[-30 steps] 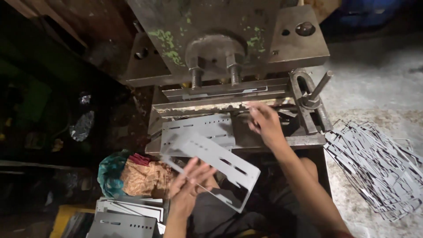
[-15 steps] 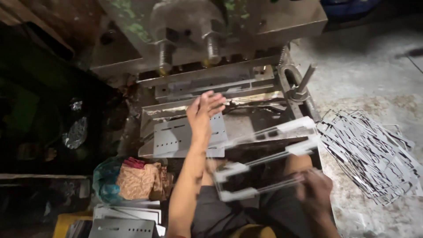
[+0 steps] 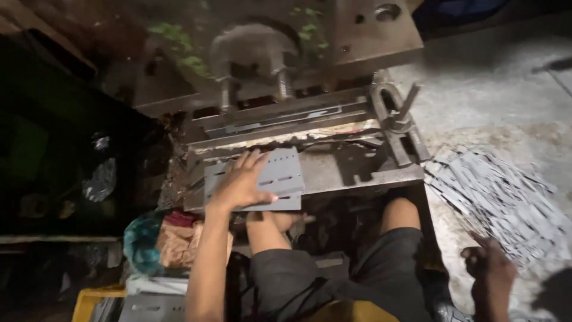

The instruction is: Placing metal sheets into a fabrication machine and removing the processed parts.

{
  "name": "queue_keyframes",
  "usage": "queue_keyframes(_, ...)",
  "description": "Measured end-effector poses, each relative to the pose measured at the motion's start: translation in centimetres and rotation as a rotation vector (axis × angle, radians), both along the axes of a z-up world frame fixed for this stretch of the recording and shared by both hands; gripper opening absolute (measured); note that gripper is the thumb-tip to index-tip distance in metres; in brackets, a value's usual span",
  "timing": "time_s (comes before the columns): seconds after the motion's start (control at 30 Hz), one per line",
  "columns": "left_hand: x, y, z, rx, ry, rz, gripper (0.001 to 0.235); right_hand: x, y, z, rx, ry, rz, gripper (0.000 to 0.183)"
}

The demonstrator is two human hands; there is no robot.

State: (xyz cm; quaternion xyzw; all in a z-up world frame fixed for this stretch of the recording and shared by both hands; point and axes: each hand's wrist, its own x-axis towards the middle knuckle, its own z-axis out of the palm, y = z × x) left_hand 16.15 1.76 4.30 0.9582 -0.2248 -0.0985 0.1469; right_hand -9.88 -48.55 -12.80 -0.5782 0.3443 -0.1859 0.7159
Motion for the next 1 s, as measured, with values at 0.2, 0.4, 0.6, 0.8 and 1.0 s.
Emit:
queue_keyframes(0.2, 1.6, 2.0, -0.3, 0.247, 0.148, -0.134, 0.122, 3.3, 9.3, 0.6, 0.071, 0.096, 0.199, 0.03)
queue_keyframes(0.4, -0.4, 4.6, 1.7, -0.251, -0.351, -0.339, 0.039, 8.4, 15.2, 3.6, -0.002, -0.086, 0.629, 0.026)
queue_keyframes(0.6, -12.3, 5.6, -3.6, -0.751, -0.639, 0.697, 0.022, 18.7, 20.8, 9.8, 0.036, -0.268, 0.864, 0.027)
queue_keyframes(0.8, -12.4, 0.2, -3.2, -1.889, -0.139, 0.746, 0.01, 28.8, 24.7, 16.6, 0.235, -0.411, 0.715, 0.026)
queue_keyframes(1.0, -2.8, -7.2, -0.2, -2.066, 0.203, 0.447, 0.023, 15.1, 20.3, 17.4, -1.091, -0.735, 0.393, 0.016)
